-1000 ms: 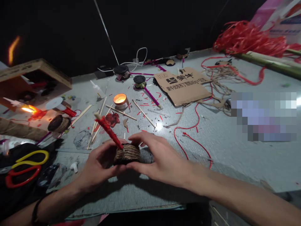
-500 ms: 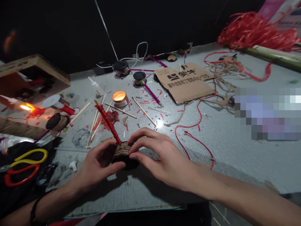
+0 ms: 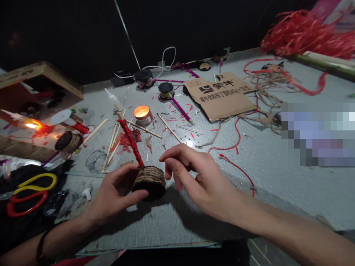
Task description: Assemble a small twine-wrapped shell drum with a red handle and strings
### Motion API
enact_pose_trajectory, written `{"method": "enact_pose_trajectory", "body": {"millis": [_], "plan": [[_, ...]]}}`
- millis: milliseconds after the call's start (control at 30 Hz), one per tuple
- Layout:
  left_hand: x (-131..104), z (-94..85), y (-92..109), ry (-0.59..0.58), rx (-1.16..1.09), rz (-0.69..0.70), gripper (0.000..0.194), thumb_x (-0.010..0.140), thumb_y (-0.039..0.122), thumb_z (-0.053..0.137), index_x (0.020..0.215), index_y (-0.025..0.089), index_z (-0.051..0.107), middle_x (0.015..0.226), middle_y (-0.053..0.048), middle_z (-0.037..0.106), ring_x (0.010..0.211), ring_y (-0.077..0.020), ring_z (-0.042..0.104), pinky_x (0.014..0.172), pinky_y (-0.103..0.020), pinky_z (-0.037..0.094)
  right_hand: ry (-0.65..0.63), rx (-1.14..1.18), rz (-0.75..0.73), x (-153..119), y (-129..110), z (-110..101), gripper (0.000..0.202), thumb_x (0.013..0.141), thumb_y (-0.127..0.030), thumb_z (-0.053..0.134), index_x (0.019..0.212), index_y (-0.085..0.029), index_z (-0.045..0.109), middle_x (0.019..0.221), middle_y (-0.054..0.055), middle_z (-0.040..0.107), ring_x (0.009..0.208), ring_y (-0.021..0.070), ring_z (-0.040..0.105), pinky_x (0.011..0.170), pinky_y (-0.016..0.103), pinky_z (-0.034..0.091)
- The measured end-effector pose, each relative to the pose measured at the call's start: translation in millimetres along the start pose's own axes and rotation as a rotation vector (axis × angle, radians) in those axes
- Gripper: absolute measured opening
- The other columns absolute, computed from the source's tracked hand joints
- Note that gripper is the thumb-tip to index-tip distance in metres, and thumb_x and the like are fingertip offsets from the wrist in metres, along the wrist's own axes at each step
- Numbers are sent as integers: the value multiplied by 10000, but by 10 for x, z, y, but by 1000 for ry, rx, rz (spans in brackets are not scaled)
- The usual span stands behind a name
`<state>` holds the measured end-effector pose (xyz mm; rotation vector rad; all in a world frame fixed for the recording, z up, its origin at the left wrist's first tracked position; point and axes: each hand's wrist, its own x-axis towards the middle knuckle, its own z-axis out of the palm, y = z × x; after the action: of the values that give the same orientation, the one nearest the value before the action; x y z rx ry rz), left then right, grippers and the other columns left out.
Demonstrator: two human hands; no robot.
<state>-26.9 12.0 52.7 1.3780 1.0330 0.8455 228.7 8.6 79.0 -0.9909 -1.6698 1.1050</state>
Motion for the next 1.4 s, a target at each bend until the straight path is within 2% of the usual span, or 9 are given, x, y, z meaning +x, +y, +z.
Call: {"method": "enact_pose_trajectory", "body": {"millis": [100,233,367,533,833,933,1033,1167,1400], "plan": [[1,11,-11,-10,-7,31,381,784,262,951,1104,209,750,1013,-75,841,950,-239,825,889,-334,676,-37,-189,-45,13,2,9,152,1094,-316,628,1200,-230,694,718,-49,624,605,122,588,552,243,470],[-9,36,20,5,40,105,401,763,225,945,1110,203,746,974,-66,846,890,-227,833,829,-307,686,-72,-303,-131,22,-8,11,180,1012,-322,759,1144,-204,724,736,-52,601,591,114,562,542,241,431],[-50,38,107,94,265,254,381,756,211,933,1086,221,743,880,-11,839,748,-175,804,709,-236,657,-85,-371,-213,23,-23,-3,102,997,-254,763,1072,-186,753,739,-44,589,608,113,558,550,243,405],[-109,35,140,174,523,399,422,739,254,941,1108,235,738,874,7,841,716,-170,791,701,-238,639,-96,-367,-227,10,-23,16,112,1008,-244,760,1109,-196,760,744,-41,604,644,117,585,553,237,407],[-121,56,140,123,504,366,339,787,259,866,1048,241,650,824,20,739,699,-164,701,648,-254,575,-115,-344,-258,2,-54,59,134,1041,-137,585,1047,-210,697,804,-10,686,617,113,589,555,242,442],[-126,53,124,89,493,356,340,807,246,857,1061,252,631,829,29,716,707,-152,683,638,-236,551,-90,-338,-226,2,-61,56,39,1036,-224,664,1052,-214,699,763,-29,648,598,110,568,517,230,409],[-130,54,121,66,489,377,369,807,218,860,1084,260,620,856,32,719,720,-144,686,639,-223,544,-87,-340,-240,-20,-27,70,140,1015,-339,754,1069,-219,707,741,-42,627,594,114,558,504,230,391],[-138,75,139,41,474,407,366,811,202,856,1092,260,628,880,23,734,732,-144,704,646,-220,556,-54,-306,-298,-58,48,126,148,1023,-351,761,1071,-221,708,776,-39,666,607,109,552,534,233,398],[-159,115,96,71,480,399,365,795,232,875,1073,254,640,863,20,743,712,-148,704,626,-221,555,-92,-135,-106,-45,9,195,112,999,-232,744,899,-200,704,711,-52,619,597,94,525,562,221,414]]}}
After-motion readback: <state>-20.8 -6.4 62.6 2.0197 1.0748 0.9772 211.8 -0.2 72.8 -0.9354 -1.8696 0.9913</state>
